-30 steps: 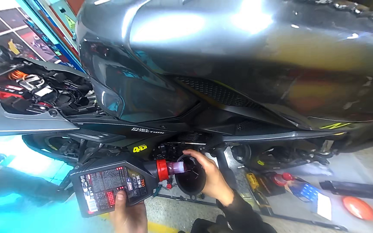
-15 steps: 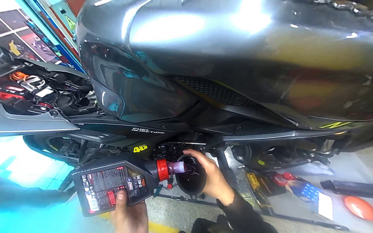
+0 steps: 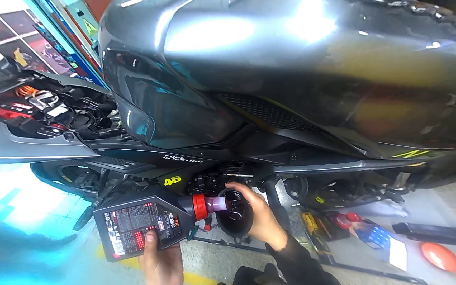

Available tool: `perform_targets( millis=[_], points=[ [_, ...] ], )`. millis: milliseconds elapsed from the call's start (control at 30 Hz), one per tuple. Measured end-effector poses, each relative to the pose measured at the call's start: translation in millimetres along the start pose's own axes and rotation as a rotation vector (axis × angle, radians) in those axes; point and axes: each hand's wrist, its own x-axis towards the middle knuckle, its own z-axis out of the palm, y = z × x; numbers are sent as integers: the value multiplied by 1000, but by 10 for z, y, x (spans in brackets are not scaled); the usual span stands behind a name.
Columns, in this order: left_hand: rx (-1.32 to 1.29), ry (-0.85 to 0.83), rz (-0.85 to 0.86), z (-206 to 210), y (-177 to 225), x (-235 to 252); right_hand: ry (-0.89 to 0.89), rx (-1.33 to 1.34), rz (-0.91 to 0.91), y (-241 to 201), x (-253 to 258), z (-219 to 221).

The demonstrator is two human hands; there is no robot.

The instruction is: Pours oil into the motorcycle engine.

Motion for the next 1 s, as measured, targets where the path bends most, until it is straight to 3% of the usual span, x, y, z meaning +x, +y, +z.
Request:
perform_targets(
  millis=[1000],
  points=[
    [11,-37,37,41,53,-5,3,-1,-2,-7,-3,0]
  ],
)
